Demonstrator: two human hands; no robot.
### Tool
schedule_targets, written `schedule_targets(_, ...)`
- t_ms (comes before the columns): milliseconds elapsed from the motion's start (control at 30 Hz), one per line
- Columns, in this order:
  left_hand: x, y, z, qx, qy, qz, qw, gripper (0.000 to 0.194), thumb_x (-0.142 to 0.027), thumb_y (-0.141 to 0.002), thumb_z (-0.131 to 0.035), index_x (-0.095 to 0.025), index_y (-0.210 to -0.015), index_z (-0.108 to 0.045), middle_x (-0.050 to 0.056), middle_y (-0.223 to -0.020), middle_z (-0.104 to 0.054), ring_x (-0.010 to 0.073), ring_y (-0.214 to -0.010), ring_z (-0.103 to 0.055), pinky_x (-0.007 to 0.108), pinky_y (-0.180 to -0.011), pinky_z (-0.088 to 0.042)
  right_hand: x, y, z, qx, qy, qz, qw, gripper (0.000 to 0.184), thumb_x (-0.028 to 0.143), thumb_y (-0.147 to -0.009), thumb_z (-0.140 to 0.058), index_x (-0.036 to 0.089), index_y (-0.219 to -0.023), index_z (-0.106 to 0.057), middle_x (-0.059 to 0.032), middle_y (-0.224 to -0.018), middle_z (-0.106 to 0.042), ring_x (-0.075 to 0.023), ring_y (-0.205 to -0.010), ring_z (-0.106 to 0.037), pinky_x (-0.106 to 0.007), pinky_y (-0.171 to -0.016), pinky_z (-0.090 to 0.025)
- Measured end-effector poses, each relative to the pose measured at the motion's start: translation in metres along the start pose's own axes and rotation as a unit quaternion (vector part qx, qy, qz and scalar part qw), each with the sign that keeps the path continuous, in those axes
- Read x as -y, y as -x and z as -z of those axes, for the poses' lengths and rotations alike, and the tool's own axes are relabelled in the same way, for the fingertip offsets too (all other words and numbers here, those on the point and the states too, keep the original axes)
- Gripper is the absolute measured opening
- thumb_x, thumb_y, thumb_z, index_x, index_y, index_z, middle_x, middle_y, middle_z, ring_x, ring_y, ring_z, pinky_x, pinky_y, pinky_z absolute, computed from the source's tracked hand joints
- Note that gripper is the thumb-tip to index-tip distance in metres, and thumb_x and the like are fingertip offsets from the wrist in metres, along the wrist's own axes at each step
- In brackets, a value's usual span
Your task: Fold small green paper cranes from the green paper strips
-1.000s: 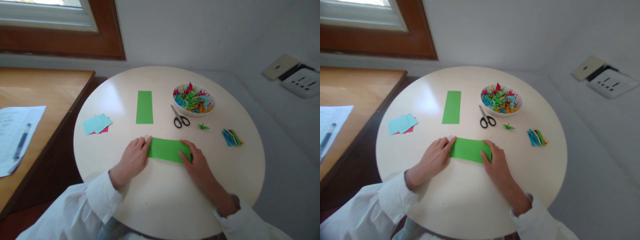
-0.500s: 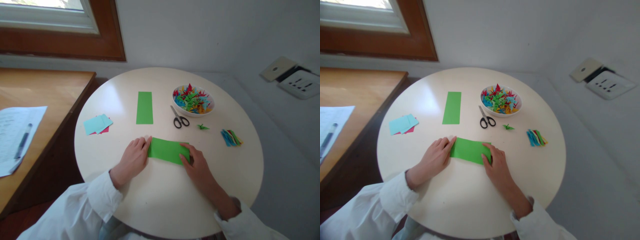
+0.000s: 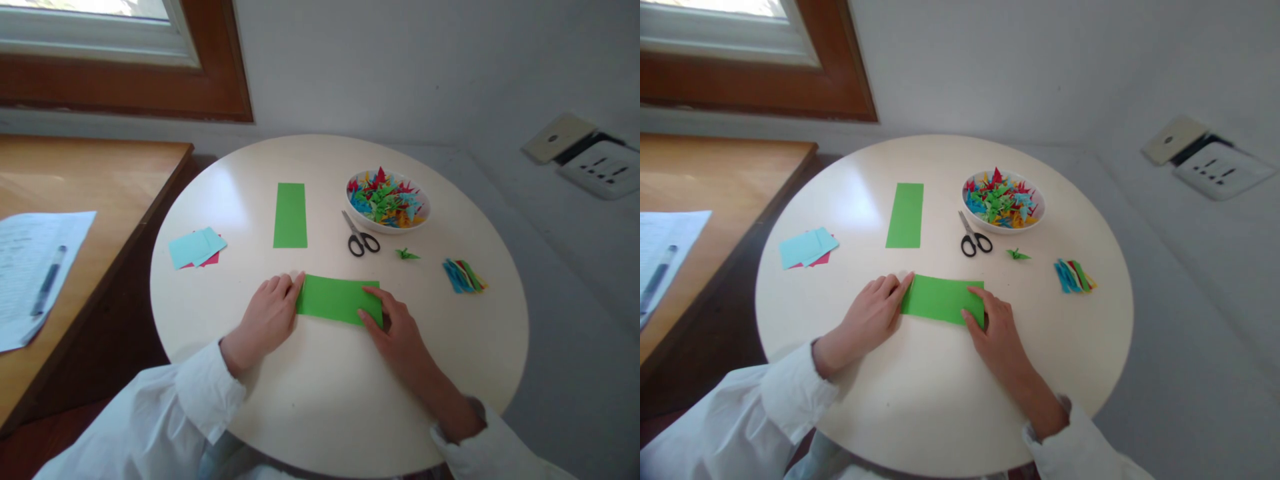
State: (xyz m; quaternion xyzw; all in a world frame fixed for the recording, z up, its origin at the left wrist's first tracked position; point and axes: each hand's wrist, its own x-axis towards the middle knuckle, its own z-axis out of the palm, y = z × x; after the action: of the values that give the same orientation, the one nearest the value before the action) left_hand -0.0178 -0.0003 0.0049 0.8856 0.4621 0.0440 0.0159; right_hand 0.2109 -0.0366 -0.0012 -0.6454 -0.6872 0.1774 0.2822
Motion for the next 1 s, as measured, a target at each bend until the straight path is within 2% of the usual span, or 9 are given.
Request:
schedule_targets(400, -0.0005, -0.0002, 0.0015, 0.007, -0.012, -0.002, 1.0, 0.054, -0.01, -0.078, -0.038, -0.003, -0.131, -0.033, 0.013, -0.093, -0.052, 0.0246, -0.086, -0.047, 0.036, -0.075, -0.041, 0.001, 0.0001, 0.002, 0.024, -0.008, 0.026, 0.999, 0.029, 0.025, -0.079, -0.046, 0.02, -0.106, -0.056, -0.0079, -0.098, -0.066, -0.0226, -0.089, -0.059, -0.038, -0.082, -0.044)
schedule_targets(1000, 0.0011, 0.0002, -0.0011, -0.004, -0.012, -0.004, 1.0, 0.053, -0.009, -0.078, -0.037, -0.006, -0.131, -0.033, 0.013, -0.094, -0.053, 0.024, -0.086, -0.048, 0.035, -0.074, -0.04, -0.0034, 0.0001, 0.0027, 0.017, -0.017, 0.034, 0.999, 0.029, 0.027, -0.079, -0.048, 0.021, -0.106, -0.057, -0.0076, -0.095, -0.066, -0.0227, -0.083, -0.059, -0.038, -0.075, -0.046)
